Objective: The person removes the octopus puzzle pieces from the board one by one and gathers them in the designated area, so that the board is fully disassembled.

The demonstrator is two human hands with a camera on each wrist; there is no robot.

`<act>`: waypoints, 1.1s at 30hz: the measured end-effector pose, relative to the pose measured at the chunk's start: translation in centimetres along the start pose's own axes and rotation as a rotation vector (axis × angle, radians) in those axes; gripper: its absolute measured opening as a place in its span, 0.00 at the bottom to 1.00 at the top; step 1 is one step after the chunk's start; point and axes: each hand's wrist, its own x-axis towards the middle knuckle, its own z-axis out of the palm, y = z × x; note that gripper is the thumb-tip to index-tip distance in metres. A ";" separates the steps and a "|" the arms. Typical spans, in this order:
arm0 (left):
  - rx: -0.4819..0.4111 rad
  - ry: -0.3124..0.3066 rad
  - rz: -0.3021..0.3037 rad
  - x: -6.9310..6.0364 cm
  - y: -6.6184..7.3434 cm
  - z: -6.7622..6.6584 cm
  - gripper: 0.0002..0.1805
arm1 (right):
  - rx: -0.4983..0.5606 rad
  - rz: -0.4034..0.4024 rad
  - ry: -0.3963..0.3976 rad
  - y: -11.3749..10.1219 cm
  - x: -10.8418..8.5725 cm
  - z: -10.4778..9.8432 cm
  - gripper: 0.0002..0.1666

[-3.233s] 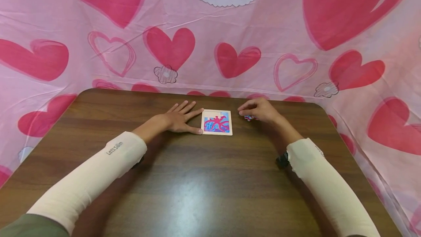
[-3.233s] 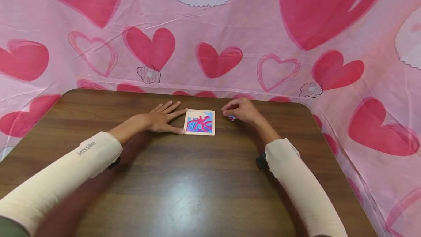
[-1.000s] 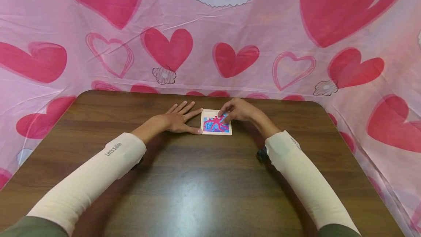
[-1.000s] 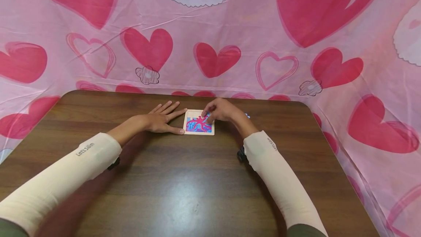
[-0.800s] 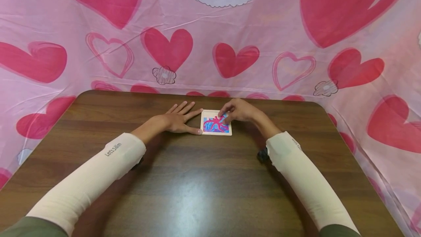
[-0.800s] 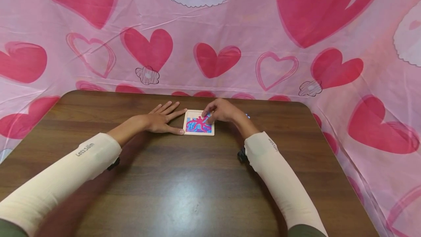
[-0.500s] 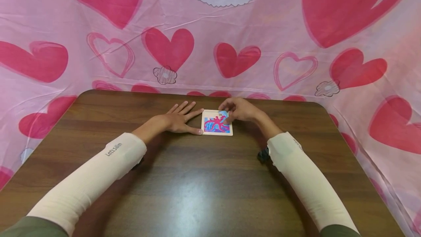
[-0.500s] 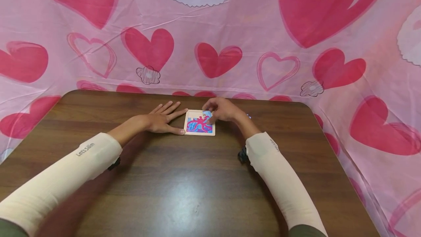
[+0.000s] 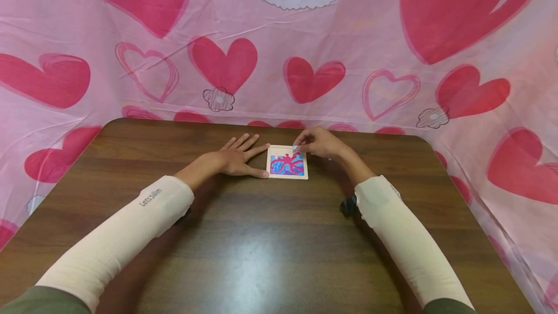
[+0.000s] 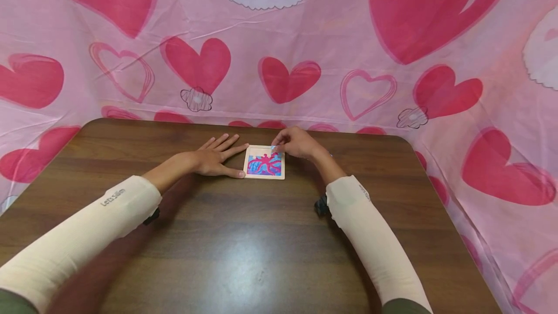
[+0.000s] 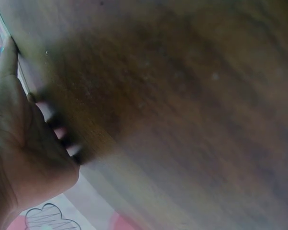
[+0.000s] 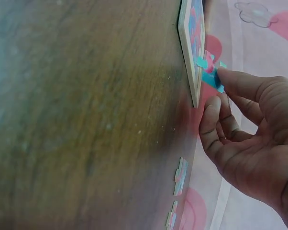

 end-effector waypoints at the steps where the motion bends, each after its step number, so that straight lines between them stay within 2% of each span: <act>1: 0.000 0.003 0.002 0.0 0.0 0.0 0.64 | 0.014 0.007 0.004 0.0 -0.1 -0.1 0.12; 7: -0.011 0.005 0.000 0.0 -0.1 0.1 0.63 | 0.081 0.048 0.033 0.4 -1.0 -0.7 0.14; 16: -0.024 0.013 0.006 -0.4 0.2 -0.1 0.64 | 0.115 0.093 0.069 1.0 -2.8 -2.4 0.16; 22: -0.059 0.018 0.018 -1.4 0.9 -0.7 0.64 | 0.111 0.073 0.084 1.7 -3.7 -3.2 0.16; 26: -0.071 0.039 0.031 -1.4 0.9 -0.5 0.64 | 0.102 0.058 0.109 2.1 -4.1 -3.6 0.15; 33: -0.084 0.044 0.035 -1.6 1.0 -0.6 0.65 | 0.106 0.098 0.110 2.8 -4.9 -4.4 0.18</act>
